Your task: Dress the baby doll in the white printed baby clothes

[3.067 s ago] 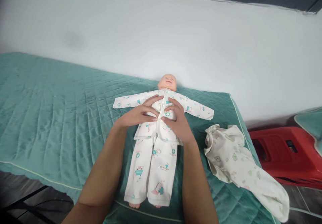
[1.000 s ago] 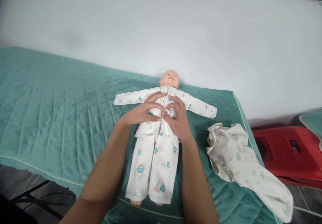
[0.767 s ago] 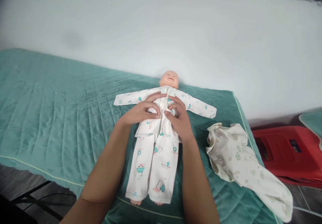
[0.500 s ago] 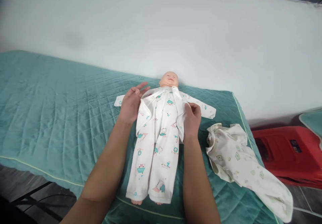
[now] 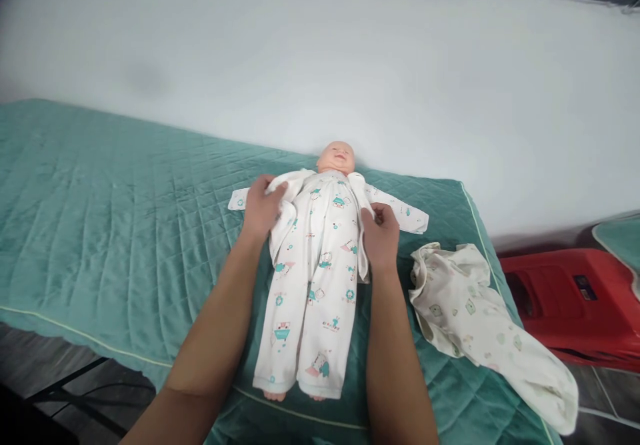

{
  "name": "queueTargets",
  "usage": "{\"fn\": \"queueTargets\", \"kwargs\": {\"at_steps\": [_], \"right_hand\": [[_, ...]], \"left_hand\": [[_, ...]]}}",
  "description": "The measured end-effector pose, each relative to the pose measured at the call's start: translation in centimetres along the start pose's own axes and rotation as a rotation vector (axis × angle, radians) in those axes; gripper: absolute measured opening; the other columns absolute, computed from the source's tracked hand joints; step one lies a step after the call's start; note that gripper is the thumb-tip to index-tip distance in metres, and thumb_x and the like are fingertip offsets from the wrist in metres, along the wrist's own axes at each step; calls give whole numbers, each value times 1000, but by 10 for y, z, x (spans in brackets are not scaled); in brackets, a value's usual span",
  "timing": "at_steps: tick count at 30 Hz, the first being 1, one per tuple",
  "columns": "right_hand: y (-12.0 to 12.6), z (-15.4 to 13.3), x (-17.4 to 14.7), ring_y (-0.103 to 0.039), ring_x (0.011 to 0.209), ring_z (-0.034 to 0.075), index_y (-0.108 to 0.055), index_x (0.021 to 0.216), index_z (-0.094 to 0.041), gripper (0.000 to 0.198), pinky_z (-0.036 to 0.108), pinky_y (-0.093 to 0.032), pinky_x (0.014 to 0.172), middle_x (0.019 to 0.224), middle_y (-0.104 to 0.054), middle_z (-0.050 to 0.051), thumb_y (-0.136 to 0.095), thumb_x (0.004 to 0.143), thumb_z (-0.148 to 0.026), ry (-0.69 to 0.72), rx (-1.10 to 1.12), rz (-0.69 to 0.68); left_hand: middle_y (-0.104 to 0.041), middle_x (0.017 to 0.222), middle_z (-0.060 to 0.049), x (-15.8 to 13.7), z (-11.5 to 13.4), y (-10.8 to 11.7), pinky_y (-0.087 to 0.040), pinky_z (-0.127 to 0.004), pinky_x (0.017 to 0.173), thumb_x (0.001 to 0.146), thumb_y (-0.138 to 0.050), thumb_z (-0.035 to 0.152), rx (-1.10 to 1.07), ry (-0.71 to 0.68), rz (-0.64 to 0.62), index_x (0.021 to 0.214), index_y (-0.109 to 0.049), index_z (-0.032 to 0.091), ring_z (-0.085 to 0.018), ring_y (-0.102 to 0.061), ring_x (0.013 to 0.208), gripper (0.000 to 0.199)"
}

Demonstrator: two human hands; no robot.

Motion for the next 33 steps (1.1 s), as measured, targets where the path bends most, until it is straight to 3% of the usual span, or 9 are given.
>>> {"fn": "queueTargets", "kwargs": {"at_steps": [3, 5, 7, 10, 13, 18, 22, 29, 33], "right_hand": [[40, 8, 11, -57, 79, 19, -66, 90, -19, 18, 37, -48, 82, 88, -64, 4, -63, 77, -32, 34, -195, 262], [52, 6, 14, -60, 91, 22, -67, 96, -18, 22, 41, -47, 92, 101, -65, 9, -60, 78, -29, 133, -337, 336], [46, 0, 13, -59, 109, 26, -68, 101, -18, 26, 44, -44, 102, 114, -64, 13, -58, 80, -27, 274, -433, 300], [17, -4, 7, -53, 126, 27, -67, 112, -18, 31, 45, -41, 109, 129, -62, 15, -55, 85, -29, 422, -481, 139], [-11, -2, 5, -49, 134, 27, -64, 125, -19, 38, 48, -39, 113, 141, -57, 15, -50, 91, -31, 442, -528, 4], [-34, -8, 23, -42, 140, 29, -63, 131, -21, 42, 51, -31, 117, 147, -55, 12, -38, 98, -27, 447, -716, -73], [-43, -13, 43, -55, 126, 29, -62, 136, -23, 48, 47, -40, 108, 140, -62, 10, -33, 98, -23, 447, -815, -178], [-19, 18, 81, -64, 113, 31, -74, 119, -25, 47, 43, -50, 92, 127, -70, 8, -36, 92, -20, 205, -869, -230], [-18, 21, 87, -61, 118, 30, -74, 118, -21, 46, 44, -48, 100, 129, -69, 10, -36, 91, -17, 222, -871, -275]], "left_hand": [[-59, 88, 0, 10, -26, 35, -47, -30, 80, 83, -63, 17, 56, 95, 312, 91, -59, 20, -16, -56, 81, 9], [-62, 99, -4, 10, -23, 44, -48, -33, 89, 79, -62, 8, 171, 19, 401, 98, -61, 19, -18, -59, 90, 22], [-63, 112, -7, 9, -5, 32, -46, -36, 101, 81, -60, 8, 308, -164, 328, 107, -64, 19, -22, -59, 107, 28], [-63, 128, -8, 1, 16, -8, -38, -41, 113, 91, -57, 22, 468, -410, 32, 119, -66, 22, -25, -52, 127, 29], [-61, 139, -7, -4, 15, -34, -32, -45, 117, 96, -52, 30, 604, -444, -142, 131, -62, 25, -27, -46, 136, 36], [-67, 131, -7, 2, 4, -38, -35, -44, 111, 98, -46, 29, 736, -373, -146, 130, -61, 26, -26, -57, 123, 35], [-68, 127, -9, 10, 1, -36, -41, -43, 102, 94, -48, 25, 771, -362, -132, 130, -59, 25, -30, -59, 120, 38], [-69, 127, -7, 38, -19, -8, -50, -42, 93, 87, -46, 14, 658, -261, -121, 133, -57, 25, -30, -65, 113, 48], [-71, 122, -6, 43, -34, 5, -51, -41, 95, 86, -52, 18, 572, -224, -131, 125, -61, 25, -28, -65, 113, 41]]}}
Point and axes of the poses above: each hand's wrist, its own x-axis towards the middle knuckle, its own y-axis out of the back of the hand, z = x × y, the point moved 8 cm from there along x, towards the middle knuckle
